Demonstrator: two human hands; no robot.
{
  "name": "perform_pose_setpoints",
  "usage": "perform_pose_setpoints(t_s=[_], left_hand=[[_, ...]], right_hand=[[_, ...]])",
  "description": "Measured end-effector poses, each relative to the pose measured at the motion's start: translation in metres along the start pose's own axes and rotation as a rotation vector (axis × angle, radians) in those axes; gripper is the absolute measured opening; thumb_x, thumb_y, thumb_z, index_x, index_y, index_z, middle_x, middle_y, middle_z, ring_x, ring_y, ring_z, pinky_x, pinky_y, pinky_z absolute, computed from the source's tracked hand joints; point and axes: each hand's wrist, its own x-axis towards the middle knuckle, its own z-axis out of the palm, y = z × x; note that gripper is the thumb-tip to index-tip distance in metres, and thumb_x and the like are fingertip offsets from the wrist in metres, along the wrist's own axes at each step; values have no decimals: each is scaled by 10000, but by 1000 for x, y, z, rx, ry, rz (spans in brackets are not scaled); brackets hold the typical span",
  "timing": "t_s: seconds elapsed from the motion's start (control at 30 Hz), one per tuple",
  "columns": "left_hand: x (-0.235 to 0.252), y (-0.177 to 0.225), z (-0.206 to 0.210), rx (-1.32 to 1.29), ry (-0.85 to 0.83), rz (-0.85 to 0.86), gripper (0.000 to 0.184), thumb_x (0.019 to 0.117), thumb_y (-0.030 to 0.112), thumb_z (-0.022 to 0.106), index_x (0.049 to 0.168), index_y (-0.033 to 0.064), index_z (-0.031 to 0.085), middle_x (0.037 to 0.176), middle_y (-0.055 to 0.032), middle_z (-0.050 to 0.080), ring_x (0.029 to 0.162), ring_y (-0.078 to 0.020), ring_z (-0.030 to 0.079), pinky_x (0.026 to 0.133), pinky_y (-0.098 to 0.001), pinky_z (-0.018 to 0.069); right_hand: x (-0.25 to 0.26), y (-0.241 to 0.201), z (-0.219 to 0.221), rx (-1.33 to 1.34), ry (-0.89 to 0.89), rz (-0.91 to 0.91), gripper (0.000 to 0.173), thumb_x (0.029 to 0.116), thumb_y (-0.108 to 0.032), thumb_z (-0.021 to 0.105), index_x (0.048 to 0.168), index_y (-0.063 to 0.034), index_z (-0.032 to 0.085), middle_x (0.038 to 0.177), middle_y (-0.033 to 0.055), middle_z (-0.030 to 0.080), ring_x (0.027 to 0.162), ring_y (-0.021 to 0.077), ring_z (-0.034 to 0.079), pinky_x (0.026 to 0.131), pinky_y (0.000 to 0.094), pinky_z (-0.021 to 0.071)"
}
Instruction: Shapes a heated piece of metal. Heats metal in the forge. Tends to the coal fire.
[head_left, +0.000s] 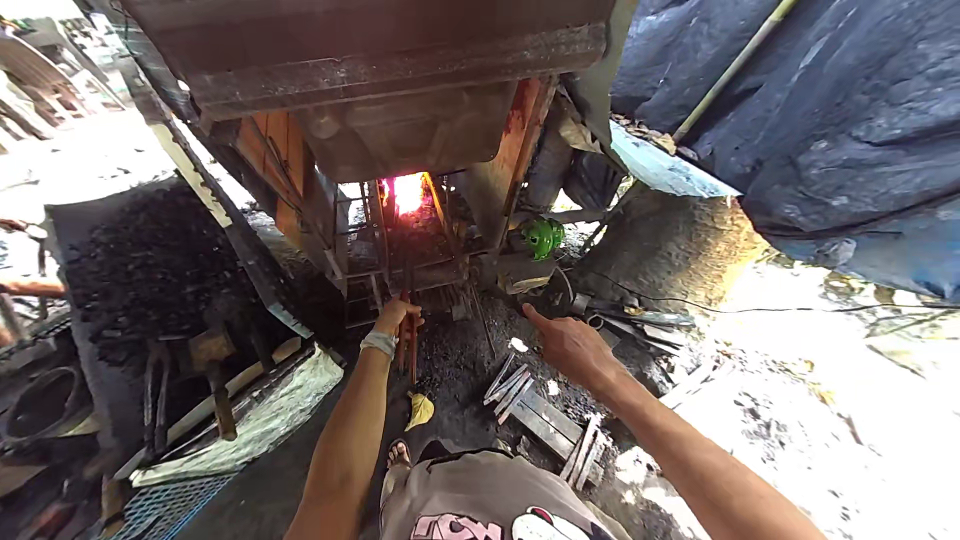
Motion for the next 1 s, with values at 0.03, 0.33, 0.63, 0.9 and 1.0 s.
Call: perform_pose_setpoints(t_s=[0.03,0.33,0.63,0.9,1.0], left_hand=[[7,6,3,-8,-3,-6,516,968,126,640,1445,82,450,991,-184,692,795,-295,707,636,-435,591],[56,28,28,-49,70,52,342,952,51,647,1272,2,534,827,-160,679,618,-230,670,538,-361,575],[63,45,6,-286,-118,113,148,1056,73,489,1026,-37,583,719,-98,636,523,-156,607,490,-268,536],[56,59,9,-357,-132,83,167,1066,60,439,1015,-36,565,706,-103,619,499,-147,587,468,-257,527],[55,63,20,-370,-122,79,168,1066,59,436,1025,-48,560,714,-113,618,497,-155,585,466,-262,529]], right_hand=[[-1,-3,-2,-11,2,1,626,1047,-155,414,1633,-338,292,1049,218,717,984,437,700,829,593,554],[-14,-33,7,38,-39,74,678,1027,-124,449,1643,-328,254,1070,221,705,983,437,697,823,595,558],[-105,28,87,580,178,-47,523,1007,-119,532,1530,-123,513,815,167,720,674,327,682,697,573,564],[-12,14,109,888,-38,36,481,1072,-245,484,1548,-169,481,824,115,669,611,225,611,611,440,547],[39,-9,64,514,-6,42,520,1081,-241,435,1599,-222,402,1046,202,728,909,375,712,852,567,558]])
